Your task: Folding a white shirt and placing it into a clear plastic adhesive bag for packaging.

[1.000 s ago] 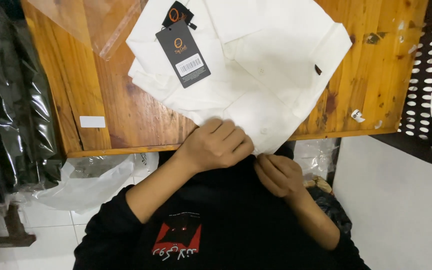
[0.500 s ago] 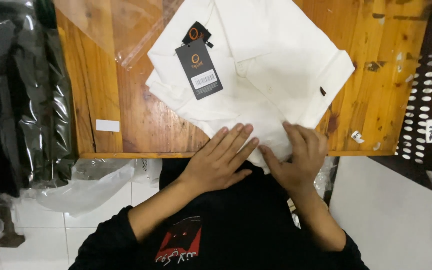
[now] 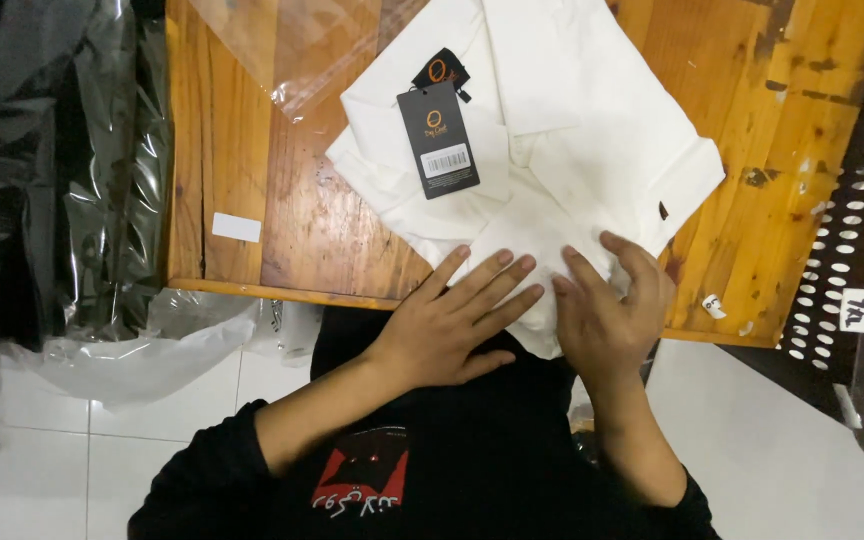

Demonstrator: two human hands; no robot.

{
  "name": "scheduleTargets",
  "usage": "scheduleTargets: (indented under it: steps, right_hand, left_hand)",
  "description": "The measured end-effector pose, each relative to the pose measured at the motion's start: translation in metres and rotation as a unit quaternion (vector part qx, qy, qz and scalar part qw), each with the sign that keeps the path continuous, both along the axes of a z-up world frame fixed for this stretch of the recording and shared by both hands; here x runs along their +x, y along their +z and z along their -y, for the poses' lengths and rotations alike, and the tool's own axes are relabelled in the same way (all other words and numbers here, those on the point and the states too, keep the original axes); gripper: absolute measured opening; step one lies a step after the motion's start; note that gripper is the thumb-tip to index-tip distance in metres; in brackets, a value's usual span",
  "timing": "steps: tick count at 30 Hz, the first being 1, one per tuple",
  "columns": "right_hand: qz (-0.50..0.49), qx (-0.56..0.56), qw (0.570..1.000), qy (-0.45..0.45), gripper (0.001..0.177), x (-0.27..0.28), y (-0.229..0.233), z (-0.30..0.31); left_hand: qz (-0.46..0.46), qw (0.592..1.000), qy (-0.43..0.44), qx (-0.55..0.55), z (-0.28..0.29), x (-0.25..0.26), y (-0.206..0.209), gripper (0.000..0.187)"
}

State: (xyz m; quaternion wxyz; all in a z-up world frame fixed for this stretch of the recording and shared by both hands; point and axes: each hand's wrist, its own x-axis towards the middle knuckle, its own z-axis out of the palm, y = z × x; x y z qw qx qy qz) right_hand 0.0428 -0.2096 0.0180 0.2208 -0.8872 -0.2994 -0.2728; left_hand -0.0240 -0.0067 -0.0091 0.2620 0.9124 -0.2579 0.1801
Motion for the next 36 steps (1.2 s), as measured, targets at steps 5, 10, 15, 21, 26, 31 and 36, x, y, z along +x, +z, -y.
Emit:
scheduleTargets:
  steps: [5, 10, 15, 21, 26, 31, 36]
  right_hand:
    - [0.043, -0.016, 0.997, 0.057, 0.055, -0.007, -0.018, 0.003]
    - [-0.117, -0.104, 0.983, 0.09, 0.07, -0.004, 0.006, -0.019]
    - [-0.134, -0.005, 0.988, 0.072, 0.065, 0.04, 0.045, -0.001]
    - [-0.168, -0.031, 0.985, 0.017, 0.036, 0.166, 0.041, -0.04]
    - [-0.199, -0.07, 0.977, -0.024, 0.036, 0.217, 0.019, -0.081]
    - [-0.212, -0.055, 0.973, -0.076, 0.034, 0.224, -0.007, -0.084]
    - [-0.126, 0.01, 0.992, -0.028, 0.026, 0.225, -0.028, -0.079]
  left_hand:
    - [-0.022, 0.99, 0.018, -0.14, -0.003, -0.003, 0.003, 0.077]
    - [0.008, 0.984, 0.119, -0.134, -0.035, 0.019, 0.021, 0.063]
    - [0.136, 0.967, 0.189, -0.106, -0.09, 0.066, 0.042, 0.028]
    - [0.094, 0.987, 0.13, -0.002, -0.152, 0.173, 0.038, 0.023]
    - [0.023, 0.993, 0.108, 0.035, -0.17, 0.226, -0.008, 0.032]
    - [0.053, 0.985, 0.131, -0.103, -0.169, 0.223, -0.019, 0.021]
    - [0.085, 0.977, 0.175, -0.085, -0.167, 0.223, -0.023, 0.014]
